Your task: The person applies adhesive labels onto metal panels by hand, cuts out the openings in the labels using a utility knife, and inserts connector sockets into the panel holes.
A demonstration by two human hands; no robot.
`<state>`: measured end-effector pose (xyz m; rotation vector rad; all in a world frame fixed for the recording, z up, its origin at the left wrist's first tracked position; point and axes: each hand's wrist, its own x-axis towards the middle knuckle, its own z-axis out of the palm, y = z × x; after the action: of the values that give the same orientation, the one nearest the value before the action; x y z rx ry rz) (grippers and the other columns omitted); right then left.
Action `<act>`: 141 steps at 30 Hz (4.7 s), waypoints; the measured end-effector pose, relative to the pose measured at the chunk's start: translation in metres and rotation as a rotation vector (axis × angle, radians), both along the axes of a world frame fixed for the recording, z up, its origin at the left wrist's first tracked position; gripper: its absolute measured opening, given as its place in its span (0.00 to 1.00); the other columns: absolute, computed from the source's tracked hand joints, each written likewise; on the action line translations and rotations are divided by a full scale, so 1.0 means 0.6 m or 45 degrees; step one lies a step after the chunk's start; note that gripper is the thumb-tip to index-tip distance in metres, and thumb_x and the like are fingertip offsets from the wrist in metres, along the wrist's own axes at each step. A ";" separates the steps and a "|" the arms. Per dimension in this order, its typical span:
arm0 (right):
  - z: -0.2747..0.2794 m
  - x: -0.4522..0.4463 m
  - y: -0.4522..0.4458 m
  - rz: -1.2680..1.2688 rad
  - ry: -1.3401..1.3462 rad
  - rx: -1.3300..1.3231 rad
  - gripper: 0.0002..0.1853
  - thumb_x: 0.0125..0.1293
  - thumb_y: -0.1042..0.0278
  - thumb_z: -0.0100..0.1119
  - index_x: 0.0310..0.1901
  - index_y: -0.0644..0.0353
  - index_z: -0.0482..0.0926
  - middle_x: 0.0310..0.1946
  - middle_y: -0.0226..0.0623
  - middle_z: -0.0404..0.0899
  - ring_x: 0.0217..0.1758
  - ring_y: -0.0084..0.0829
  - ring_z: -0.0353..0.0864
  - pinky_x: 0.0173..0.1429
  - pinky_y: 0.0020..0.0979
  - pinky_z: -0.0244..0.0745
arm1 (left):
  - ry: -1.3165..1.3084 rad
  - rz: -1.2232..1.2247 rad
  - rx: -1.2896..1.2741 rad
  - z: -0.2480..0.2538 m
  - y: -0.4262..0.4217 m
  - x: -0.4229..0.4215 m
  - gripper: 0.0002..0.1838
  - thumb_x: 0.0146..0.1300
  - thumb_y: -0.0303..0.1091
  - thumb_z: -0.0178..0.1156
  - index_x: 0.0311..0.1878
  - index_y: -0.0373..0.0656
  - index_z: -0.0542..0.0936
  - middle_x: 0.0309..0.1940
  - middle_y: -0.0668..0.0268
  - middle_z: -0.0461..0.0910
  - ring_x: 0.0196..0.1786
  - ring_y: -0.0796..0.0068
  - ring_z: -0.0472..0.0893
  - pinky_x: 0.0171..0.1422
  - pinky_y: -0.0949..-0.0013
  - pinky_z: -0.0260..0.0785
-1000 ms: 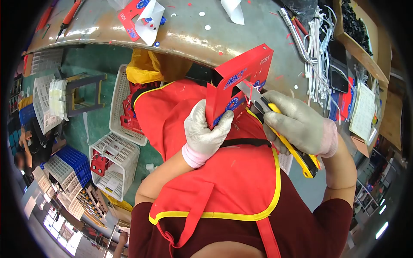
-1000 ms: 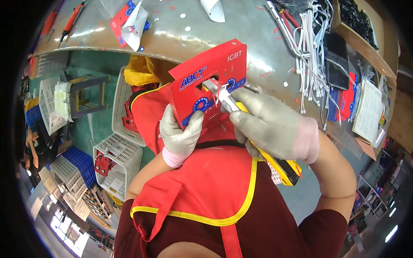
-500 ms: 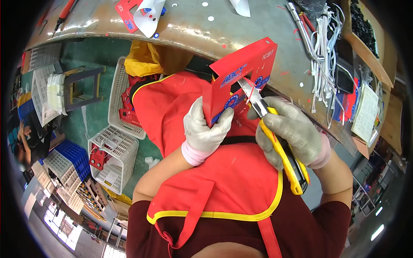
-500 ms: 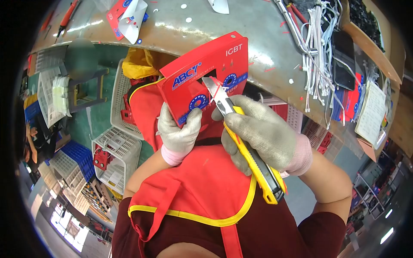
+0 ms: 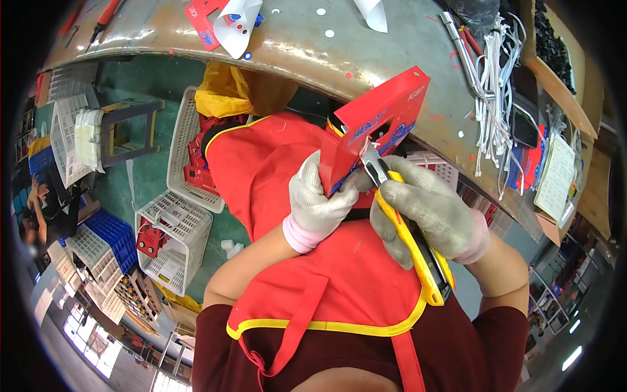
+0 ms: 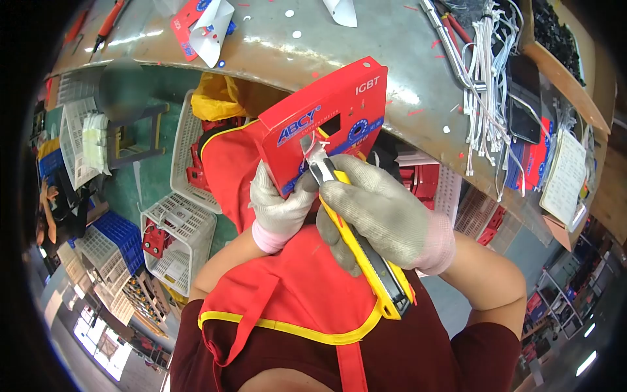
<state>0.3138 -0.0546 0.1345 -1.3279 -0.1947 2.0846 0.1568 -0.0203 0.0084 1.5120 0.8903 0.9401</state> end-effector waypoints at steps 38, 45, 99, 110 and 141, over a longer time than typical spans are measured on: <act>0.020 0.021 -0.016 1.061 -2.221 0.787 0.18 0.58 0.72 0.55 0.52 0.56 0.69 0.26 0.39 0.74 0.27 0.38 0.79 0.28 0.36 0.73 | 0.197 -0.049 0.121 0.021 0.011 0.002 0.10 0.48 0.20 0.63 0.34 0.46 0.79 0.31 0.63 0.72 0.27 0.65 0.74 0.26 0.66 0.65; 0.001 0.013 -0.025 0.975 -2.293 1.015 0.20 0.53 0.76 0.59 0.50 0.56 0.75 0.25 0.34 0.73 0.28 0.33 0.78 0.28 0.32 0.73 | 0.147 0.014 0.023 0.040 0.022 0.009 0.08 0.53 0.23 0.64 0.35 0.40 0.76 0.27 0.63 0.72 0.25 0.66 0.73 0.28 0.66 0.65; 0.034 0.066 0.041 0.690 -0.786 0.214 0.12 0.66 0.68 0.45 0.46 0.67 0.70 0.23 0.39 0.77 0.21 0.27 0.78 0.26 0.29 0.73 | 0.199 -0.066 0.222 0.021 0.020 -0.002 0.08 0.51 0.20 0.63 0.34 0.39 0.75 0.27 0.62 0.72 0.25 0.69 0.74 0.26 0.71 0.64; -0.107 0.156 0.045 0.389 -2.225 0.623 0.19 0.64 0.62 0.49 0.53 0.66 0.69 0.36 0.55 0.77 0.40 0.50 0.78 0.47 0.44 0.72 | -0.369 0.131 -0.760 0.046 0.064 -0.009 0.09 0.62 0.27 0.58 0.45 0.38 0.74 0.36 0.72 0.78 0.36 0.86 0.73 0.43 0.77 0.69; 0.022 0.623 0.158 0.123 -2.680 -0.073 0.15 0.63 0.64 0.45 0.49 0.52 0.78 0.50 0.42 0.78 0.54 0.45 0.76 0.56 0.40 0.72 | 0.160 -0.326 -0.387 -0.035 0.092 0.027 0.20 0.73 0.44 0.39 0.49 0.36 0.71 0.41 0.64 0.75 0.40 0.78 0.73 0.45 0.73 0.67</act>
<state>0.6874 0.0401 0.1478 -2.8740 -0.9742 -0.0971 0.1731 0.0348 -0.0127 1.3913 0.8608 0.5031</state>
